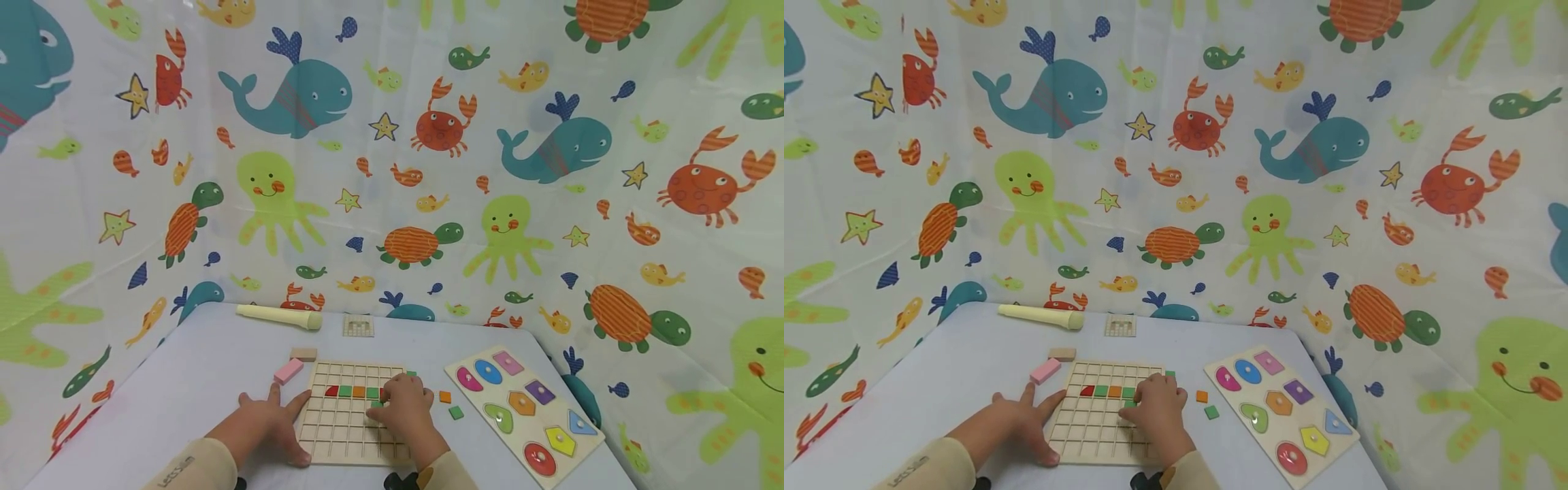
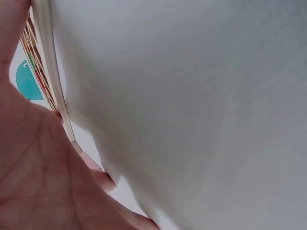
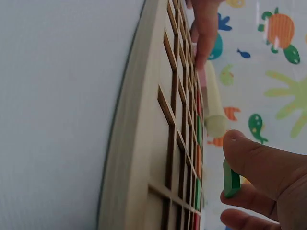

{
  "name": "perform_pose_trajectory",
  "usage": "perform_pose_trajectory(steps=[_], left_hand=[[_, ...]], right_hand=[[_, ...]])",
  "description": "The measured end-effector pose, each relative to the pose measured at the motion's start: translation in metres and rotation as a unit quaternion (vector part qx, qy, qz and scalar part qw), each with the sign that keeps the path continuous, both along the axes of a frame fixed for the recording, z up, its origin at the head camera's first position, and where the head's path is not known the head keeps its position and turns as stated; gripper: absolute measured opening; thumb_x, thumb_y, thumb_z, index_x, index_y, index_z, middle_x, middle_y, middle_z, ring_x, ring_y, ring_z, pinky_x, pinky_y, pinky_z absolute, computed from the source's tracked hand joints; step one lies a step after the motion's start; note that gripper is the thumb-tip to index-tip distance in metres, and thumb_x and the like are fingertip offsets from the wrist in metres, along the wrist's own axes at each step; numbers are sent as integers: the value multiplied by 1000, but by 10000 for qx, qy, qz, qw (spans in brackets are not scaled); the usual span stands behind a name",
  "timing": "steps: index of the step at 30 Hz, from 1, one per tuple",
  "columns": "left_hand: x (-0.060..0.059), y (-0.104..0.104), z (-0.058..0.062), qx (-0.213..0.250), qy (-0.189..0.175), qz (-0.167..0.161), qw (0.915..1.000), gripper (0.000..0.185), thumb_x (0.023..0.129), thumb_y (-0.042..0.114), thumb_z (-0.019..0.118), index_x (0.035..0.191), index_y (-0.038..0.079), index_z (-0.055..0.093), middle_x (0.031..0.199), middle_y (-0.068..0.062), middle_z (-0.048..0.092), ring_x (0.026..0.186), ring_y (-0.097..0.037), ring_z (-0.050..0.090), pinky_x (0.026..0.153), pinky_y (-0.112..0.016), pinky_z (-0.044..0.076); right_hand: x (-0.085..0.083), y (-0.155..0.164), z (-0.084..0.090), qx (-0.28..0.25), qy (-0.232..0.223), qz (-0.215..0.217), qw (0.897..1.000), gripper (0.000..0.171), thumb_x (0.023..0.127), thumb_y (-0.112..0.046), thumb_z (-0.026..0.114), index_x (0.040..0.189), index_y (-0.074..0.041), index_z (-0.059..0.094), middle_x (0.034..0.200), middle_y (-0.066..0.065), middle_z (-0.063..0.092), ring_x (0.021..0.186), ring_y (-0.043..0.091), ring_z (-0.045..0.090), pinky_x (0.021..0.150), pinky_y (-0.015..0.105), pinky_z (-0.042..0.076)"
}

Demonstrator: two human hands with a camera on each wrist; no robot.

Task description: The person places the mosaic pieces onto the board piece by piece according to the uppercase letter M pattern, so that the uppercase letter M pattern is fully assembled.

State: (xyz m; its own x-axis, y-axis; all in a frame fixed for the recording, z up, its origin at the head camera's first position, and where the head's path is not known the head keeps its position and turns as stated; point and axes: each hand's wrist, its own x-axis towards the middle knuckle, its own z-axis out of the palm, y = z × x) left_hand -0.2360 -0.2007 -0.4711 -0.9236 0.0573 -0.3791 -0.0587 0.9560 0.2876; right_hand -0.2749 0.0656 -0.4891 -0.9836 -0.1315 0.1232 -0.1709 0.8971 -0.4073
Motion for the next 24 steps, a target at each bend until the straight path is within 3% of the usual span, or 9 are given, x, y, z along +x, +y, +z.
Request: perform_pose_trajectory(steps=[16,24], left_hand=[[4,1,8,-50,45,65,10000,131,56,72,95,164,24,39,166,-45,14,132,-91,11,104,-94,23],[3,1,7,40,-35,172,9998,129,55,73,95,164,29,40,168,-42,17,133,-90,11,103,-94,26]], right_hand=[[-6,-61,0,774,402,711,9936,38,77,-57,92,74,-27,70,106,-4,66,110,25,54,97,62,43],[-15,-93,-1,1251,272,470,9907,38,75,-58,93,82,-24,78,100,-2,65,108,26,54,98,56,44]])
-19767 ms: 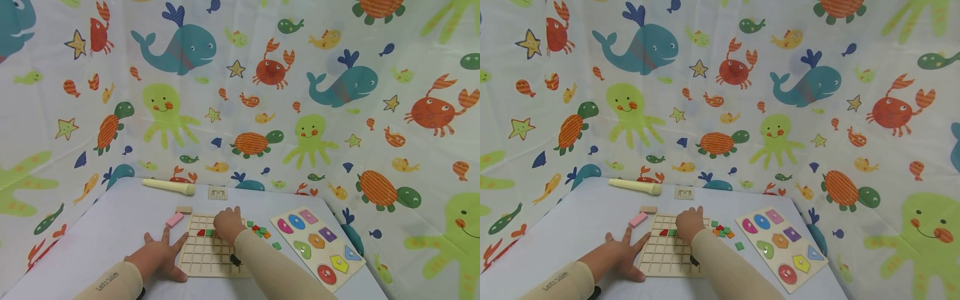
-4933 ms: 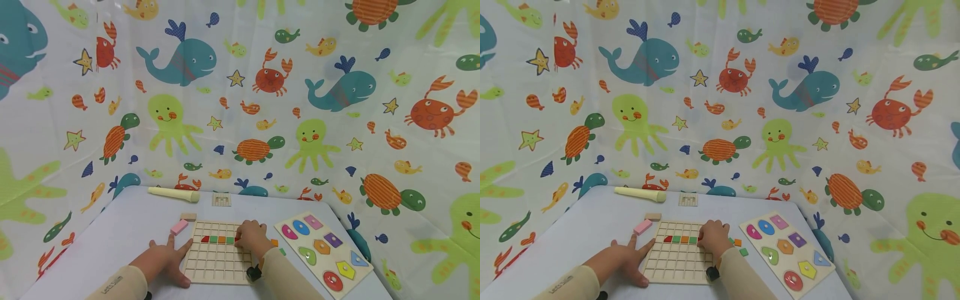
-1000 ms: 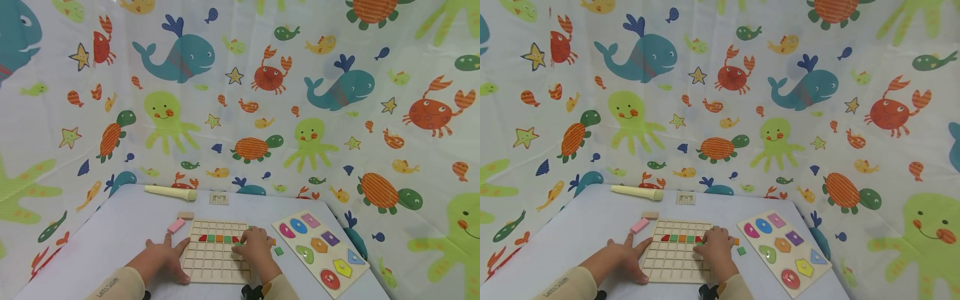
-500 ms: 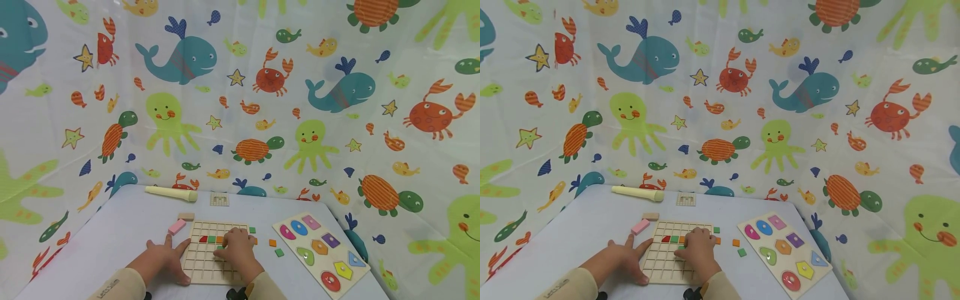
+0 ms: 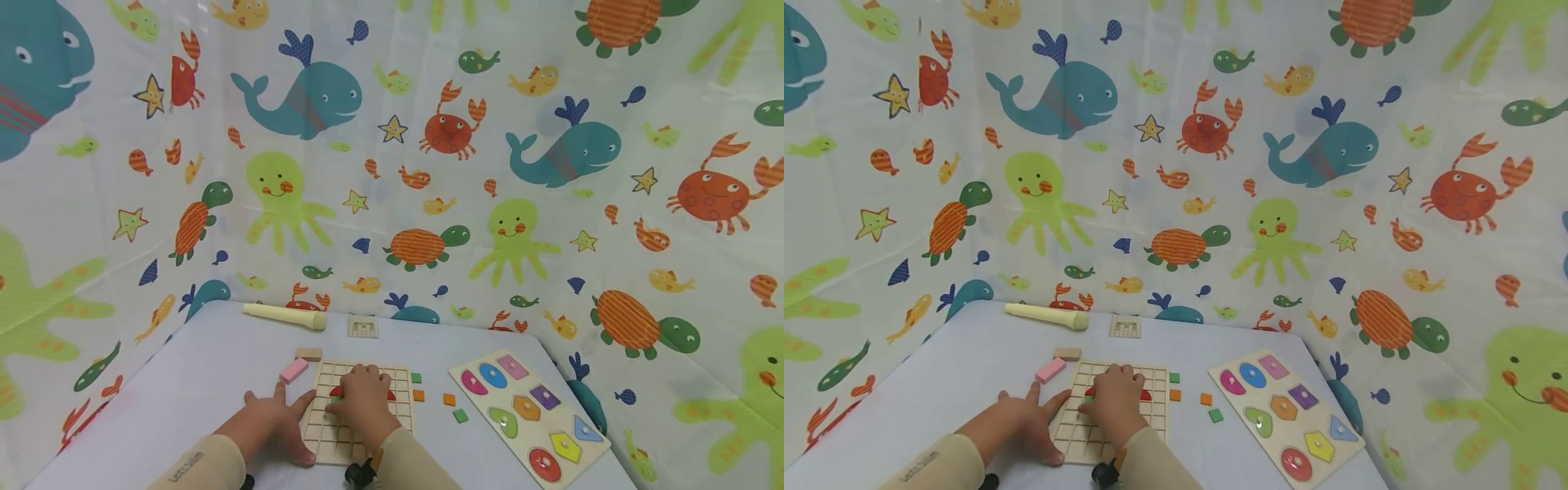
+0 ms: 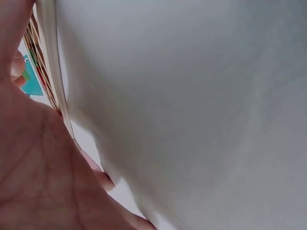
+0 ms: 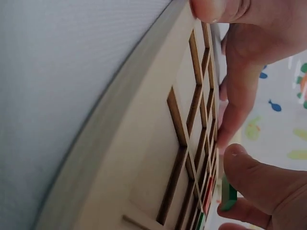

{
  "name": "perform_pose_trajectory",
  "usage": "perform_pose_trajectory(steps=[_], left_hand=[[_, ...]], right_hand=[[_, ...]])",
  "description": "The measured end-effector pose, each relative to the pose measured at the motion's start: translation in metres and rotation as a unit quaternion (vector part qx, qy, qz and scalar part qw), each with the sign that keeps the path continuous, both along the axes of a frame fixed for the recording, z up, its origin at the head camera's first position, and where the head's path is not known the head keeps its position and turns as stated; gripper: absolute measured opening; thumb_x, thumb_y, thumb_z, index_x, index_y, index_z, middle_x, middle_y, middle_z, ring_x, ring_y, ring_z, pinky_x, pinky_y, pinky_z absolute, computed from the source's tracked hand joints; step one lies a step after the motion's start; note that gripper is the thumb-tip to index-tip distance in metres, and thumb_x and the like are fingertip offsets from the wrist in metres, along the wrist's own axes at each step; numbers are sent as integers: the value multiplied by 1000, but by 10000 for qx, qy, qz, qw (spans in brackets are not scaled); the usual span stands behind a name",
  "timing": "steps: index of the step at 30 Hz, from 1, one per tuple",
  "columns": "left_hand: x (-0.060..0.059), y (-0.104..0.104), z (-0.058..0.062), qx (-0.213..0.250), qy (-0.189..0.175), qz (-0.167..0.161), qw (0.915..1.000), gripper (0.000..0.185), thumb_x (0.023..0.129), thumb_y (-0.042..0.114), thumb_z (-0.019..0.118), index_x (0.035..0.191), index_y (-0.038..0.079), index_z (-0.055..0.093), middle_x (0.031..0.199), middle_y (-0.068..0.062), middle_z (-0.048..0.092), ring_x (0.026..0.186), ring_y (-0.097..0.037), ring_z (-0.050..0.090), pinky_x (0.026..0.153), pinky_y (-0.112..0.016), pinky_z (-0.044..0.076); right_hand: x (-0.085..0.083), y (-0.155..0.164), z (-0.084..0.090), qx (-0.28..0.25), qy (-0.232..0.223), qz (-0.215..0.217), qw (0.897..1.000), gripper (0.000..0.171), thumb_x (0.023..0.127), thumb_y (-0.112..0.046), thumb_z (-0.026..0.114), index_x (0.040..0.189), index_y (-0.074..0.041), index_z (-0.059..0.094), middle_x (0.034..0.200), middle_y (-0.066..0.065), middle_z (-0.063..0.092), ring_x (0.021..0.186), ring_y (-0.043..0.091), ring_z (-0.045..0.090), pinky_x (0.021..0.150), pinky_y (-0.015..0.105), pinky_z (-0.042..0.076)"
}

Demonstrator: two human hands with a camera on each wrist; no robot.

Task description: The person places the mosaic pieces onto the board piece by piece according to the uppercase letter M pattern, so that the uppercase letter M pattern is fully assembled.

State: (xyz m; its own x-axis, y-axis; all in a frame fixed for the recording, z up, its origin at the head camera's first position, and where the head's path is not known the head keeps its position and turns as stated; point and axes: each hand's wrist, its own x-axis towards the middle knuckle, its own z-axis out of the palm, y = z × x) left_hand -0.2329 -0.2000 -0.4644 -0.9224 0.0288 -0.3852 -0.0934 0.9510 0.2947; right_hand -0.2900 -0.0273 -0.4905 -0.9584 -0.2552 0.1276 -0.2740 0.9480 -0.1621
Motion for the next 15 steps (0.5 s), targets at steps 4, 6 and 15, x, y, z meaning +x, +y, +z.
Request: perform_pose_trajectory(steps=[4,6,15], left_hand=[[-1,1,-2,-73,3,-45,10000,129,56,74,94,164,29,40,168,-42,18,133,-90,12,103,-93,26],[-1,1,-2,-78,-1,-47,10000,129,56,74,94,164,29,39,168,-42,18,134,-90,12,103,-93,26],[0,0,-2,-67,44,-75,9999,130,56,74,95,164,28,39,167,-43,16,133,-90,12,103,-93,26]], right_hand=[[-3,-5,-3,190,-39,-74,9998,39,74,-59,94,82,-24,78,98,-1,65,108,26,54,98,55,44],[-4,-7,-5,292,-29,-75,9995,40,74,-60,93,81,-24,77,98,-1,65,107,26,55,98,55,45],[-3,-11,-2,370,9,-64,9993,40,74,-60,93,92,-25,82,97,-1,65,109,26,56,100,54,46]])
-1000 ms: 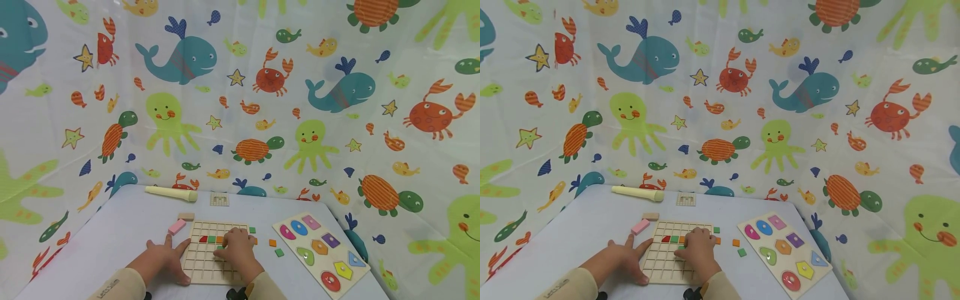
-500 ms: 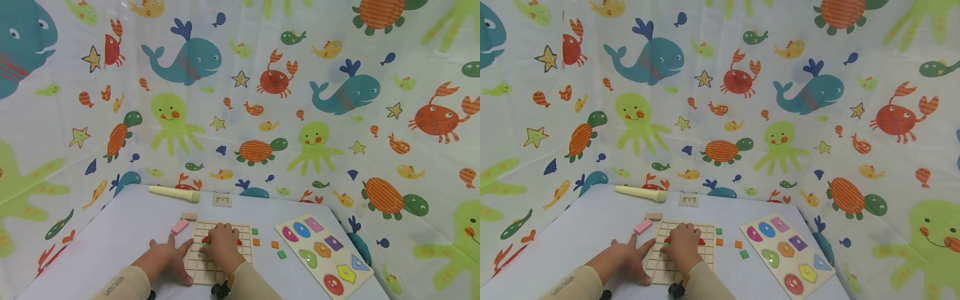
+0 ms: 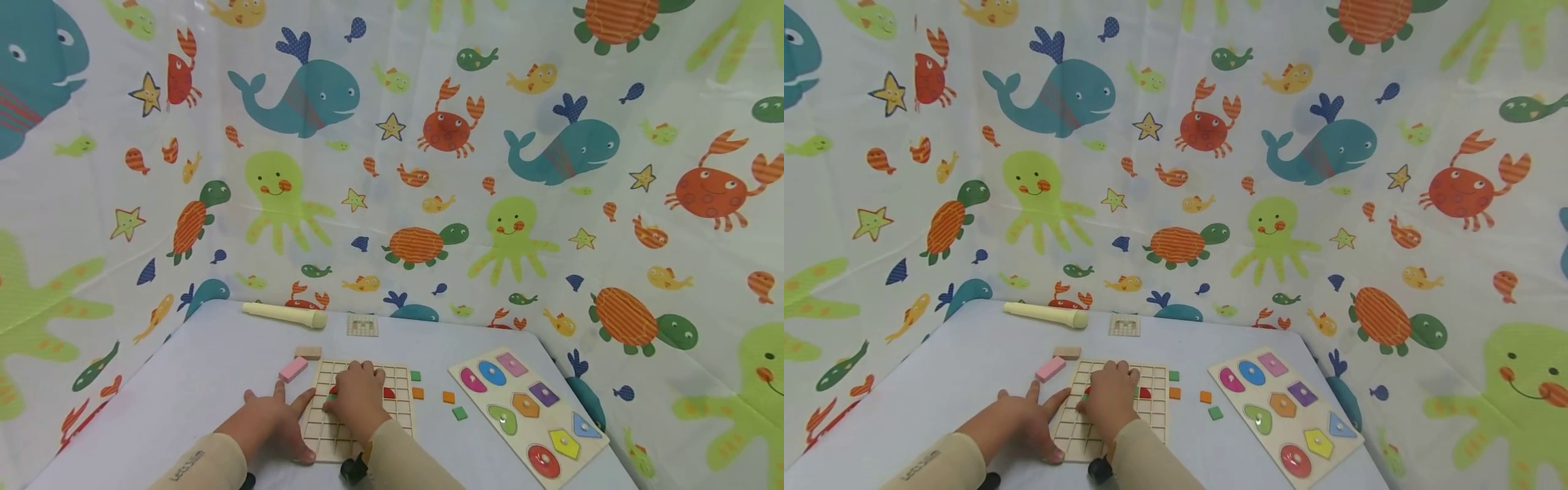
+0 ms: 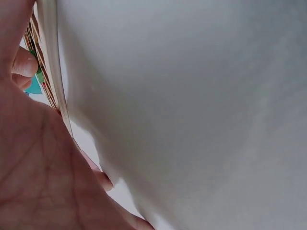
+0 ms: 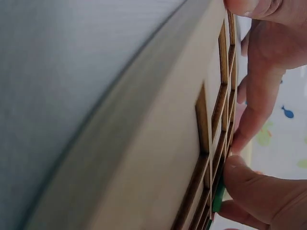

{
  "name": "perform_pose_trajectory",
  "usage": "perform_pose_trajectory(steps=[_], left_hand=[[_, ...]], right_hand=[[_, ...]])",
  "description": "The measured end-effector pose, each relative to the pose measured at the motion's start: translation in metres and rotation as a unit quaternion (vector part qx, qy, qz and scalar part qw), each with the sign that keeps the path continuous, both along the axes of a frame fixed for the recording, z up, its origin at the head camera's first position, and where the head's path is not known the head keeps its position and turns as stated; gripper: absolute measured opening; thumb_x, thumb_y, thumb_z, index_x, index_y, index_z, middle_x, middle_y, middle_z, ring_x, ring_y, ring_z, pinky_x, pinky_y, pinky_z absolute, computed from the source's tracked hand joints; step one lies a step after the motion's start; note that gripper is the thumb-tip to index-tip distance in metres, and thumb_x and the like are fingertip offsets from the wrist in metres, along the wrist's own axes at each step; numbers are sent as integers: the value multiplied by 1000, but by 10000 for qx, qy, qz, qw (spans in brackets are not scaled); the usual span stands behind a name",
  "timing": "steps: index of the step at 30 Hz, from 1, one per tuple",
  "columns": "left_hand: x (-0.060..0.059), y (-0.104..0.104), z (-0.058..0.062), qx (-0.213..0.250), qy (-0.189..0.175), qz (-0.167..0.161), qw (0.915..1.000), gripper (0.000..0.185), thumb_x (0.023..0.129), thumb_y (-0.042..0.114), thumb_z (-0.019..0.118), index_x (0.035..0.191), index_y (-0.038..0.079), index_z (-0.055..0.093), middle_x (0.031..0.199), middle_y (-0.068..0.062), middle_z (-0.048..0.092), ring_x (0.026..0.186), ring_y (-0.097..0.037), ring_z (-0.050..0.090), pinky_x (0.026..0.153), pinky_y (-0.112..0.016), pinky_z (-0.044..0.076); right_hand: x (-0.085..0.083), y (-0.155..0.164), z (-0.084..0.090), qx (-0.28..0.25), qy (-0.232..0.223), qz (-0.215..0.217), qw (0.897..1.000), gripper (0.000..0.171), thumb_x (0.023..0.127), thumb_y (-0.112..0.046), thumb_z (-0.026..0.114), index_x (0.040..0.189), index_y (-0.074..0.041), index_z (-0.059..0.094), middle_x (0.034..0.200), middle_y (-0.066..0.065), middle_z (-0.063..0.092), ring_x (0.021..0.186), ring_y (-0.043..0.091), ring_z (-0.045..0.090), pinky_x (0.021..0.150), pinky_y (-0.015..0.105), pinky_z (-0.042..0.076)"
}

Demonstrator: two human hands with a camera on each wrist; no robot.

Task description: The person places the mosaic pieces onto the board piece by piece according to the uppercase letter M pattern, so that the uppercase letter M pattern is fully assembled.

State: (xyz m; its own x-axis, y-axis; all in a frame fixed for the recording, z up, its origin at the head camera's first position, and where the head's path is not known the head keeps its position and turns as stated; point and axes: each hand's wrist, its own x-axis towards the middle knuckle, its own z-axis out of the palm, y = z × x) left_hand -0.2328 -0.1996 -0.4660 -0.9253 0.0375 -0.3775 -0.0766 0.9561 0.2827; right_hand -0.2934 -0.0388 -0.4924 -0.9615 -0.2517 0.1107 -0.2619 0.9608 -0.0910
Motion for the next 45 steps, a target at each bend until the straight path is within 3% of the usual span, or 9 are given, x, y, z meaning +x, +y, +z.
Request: perform_pose_trajectory(steps=[5,12,17,22,29,35,40,45], left_hand=[[0,1,3,-42,3,-1,10000,130,56,73,95,164,27,39,167,-43,16,133,-90,12,104,-93,26],[-4,1,3,-12,-30,14,10000,130,56,74,94,164,28,38,168,-43,15,134,-90,10,103,-93,26],[-6,1,3,12,-55,38,10000,131,55,74,95,164,29,38,168,-42,15,135,-89,10,102,-94,26],[-6,1,3,4,-126,39,9999,132,55,74,95,165,28,38,168,-43,14,135,-89,9,103,-94,25],[-4,2,4,-59,-140,-29,9999,133,55,74,95,165,26,37,167,-44,13,135,-89,9,105,-93,24],[-3,2,4,-46,-88,-29,9999,133,55,74,94,165,27,37,167,-44,12,134,-90,9,105,-93,24],[-1,2,3,-56,-105,-20,9999,132,56,73,95,165,26,37,167,-44,12,134,-90,10,104,-93,25],[-1,3,4,36,-151,50,9999,132,56,73,95,165,26,37,167,-44,11,135,-89,9,104,-93,25]], right_hand=[[1,0,4,78,7,55,10000,38,77,-56,92,101,-27,83,99,-2,65,109,25,56,101,53,45],[0,2,4,-95,-113,-5,9999,34,78,-52,93,98,-28,82,98,-2,65,110,25,56,101,54,44],[0,0,5,18,-165,0,9999,36,79,-52,92,107,-30,82,102,-1,67,112,26,55,103,54,44],[3,-1,5,-128,-262,9,9996,26,80,-48,92,98,-32,82,106,0,68,119,28,53,106,57,43],[14,3,7,-71,-217,181,9996,16,84,-42,90,97,-36,83,120,1,67,138,33,47,111,63,41],[27,7,12,14,-340,171,9993,17,86,-45,88,101,-41,83,129,2,66,142,35,44,110,64,41],[35,17,13,-394,-551,60,9977,31,86,-48,86,116,-41,81,131,3,64,139,35,44,109,65,39],[38,41,11,-1037,-414,-109,9937,39,88,-44,85,126,-35,78,130,5,64,133,35,46,107,69,37]])
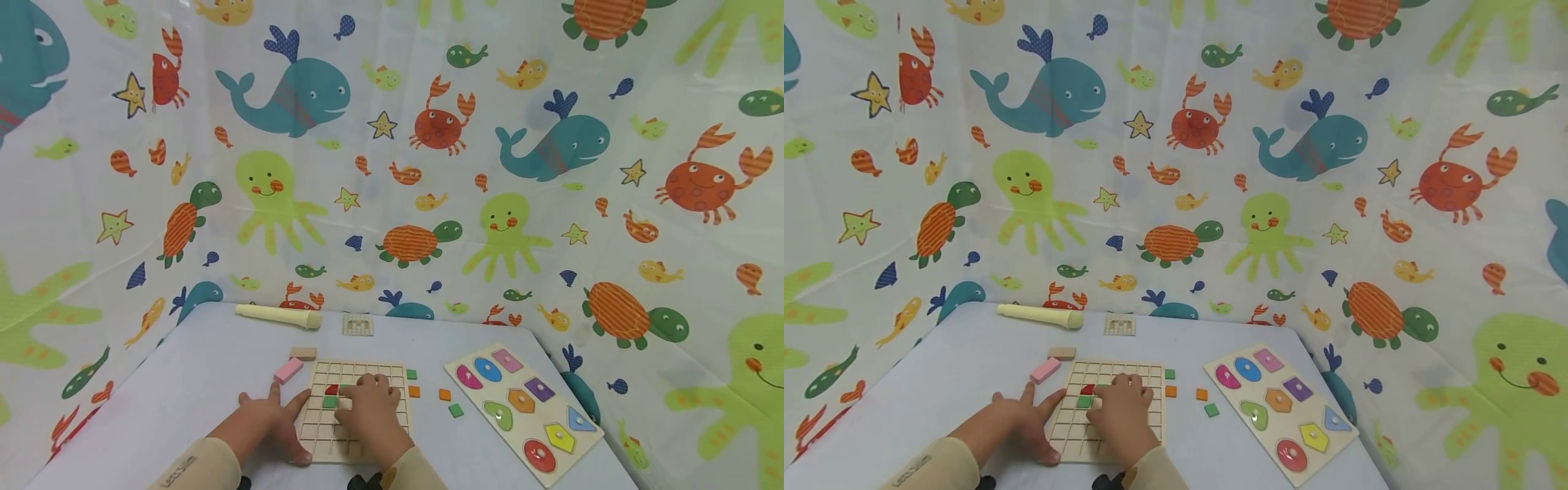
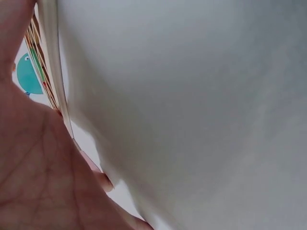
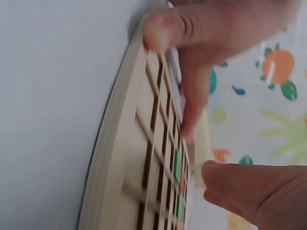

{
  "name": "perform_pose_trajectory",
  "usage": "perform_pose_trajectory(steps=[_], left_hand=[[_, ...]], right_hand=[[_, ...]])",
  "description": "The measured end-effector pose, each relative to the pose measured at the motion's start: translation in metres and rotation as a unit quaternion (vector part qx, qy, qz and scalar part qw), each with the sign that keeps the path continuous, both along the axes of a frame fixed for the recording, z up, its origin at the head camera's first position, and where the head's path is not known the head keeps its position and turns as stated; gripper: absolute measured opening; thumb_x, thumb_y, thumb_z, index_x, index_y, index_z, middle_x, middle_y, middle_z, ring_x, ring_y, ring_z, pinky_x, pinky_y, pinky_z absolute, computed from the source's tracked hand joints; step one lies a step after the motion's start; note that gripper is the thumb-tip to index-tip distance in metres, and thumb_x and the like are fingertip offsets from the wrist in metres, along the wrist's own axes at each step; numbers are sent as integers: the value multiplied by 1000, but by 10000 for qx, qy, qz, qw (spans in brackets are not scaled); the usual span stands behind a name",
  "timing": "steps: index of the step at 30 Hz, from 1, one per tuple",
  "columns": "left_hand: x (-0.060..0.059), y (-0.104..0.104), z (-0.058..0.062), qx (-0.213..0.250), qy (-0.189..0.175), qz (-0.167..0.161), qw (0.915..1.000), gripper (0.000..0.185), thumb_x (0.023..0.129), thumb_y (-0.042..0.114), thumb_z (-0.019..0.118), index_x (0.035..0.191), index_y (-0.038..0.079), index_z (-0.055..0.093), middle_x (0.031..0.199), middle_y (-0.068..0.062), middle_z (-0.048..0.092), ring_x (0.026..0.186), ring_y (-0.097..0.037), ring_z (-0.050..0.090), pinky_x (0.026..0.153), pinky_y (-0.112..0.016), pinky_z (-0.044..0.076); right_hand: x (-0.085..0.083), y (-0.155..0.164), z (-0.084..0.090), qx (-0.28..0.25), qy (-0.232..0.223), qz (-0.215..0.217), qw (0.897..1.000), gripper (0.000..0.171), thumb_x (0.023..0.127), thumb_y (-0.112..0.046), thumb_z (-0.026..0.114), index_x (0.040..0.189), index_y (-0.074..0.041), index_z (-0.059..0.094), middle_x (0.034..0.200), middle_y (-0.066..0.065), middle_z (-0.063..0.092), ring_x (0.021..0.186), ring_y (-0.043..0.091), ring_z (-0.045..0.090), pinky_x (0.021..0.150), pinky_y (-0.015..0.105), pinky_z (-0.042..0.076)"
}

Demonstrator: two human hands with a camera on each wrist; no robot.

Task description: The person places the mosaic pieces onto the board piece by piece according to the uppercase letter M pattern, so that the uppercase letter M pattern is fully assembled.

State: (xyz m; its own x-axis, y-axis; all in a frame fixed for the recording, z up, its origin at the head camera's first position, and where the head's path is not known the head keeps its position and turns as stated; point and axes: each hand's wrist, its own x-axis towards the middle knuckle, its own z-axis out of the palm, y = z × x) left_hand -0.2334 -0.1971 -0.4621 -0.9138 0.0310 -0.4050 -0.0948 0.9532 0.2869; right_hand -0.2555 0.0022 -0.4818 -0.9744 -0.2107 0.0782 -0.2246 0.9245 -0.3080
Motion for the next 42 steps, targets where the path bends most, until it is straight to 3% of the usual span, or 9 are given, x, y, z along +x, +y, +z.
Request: perform_pose_trajectory(steps=[13,17,22,30,42], left_hand=[[-2,-1,-2,115,-98,29,9999,130,57,72,95,165,26,37,168,-44,8,135,-89,5,103,-94,23],[-2,-2,-3,139,-114,39,9998,131,56,72,95,165,27,37,168,-43,8,135,-89,4,102,-95,23],[-1,-1,-2,83,-80,-32,9999,131,57,73,94,165,27,36,168,-44,9,135,-90,4,103,-94,23],[-1,-1,-2,85,-61,-47,9999,131,57,73,94,165,27,36,168,-43,10,136,-89,4,102,-95,23],[0,0,-3,72,-6,-41,10000,132,56,71,95,165,25,37,167,-45,10,134,-91,5,103,-95,20]], right_hand=[[-5,84,-1,-489,-182,-986,9938,58,86,-48,86,141,-35,70,148,12,59,140,45,42,109,77,32],[-12,101,-5,-603,68,-1501,9868,62,85,-47,88,142,-31,70,142,11,62,137,43,45,109,72,35],[-26,117,-10,-344,143,-2053,9780,61,84,-43,90,140,-31,71,137,11,63,131,40,47,106,69,39],[-42,121,-13,-243,-164,-2201,9750,46,83,-31,92,127,-28,80,130,14,65,125,39,46,106,67,36],[-63,113,-14,-214,-165,-1707,9849,24,80,-23,94,102,-27,85,113,11,63,117,37,46,104,66,35]])
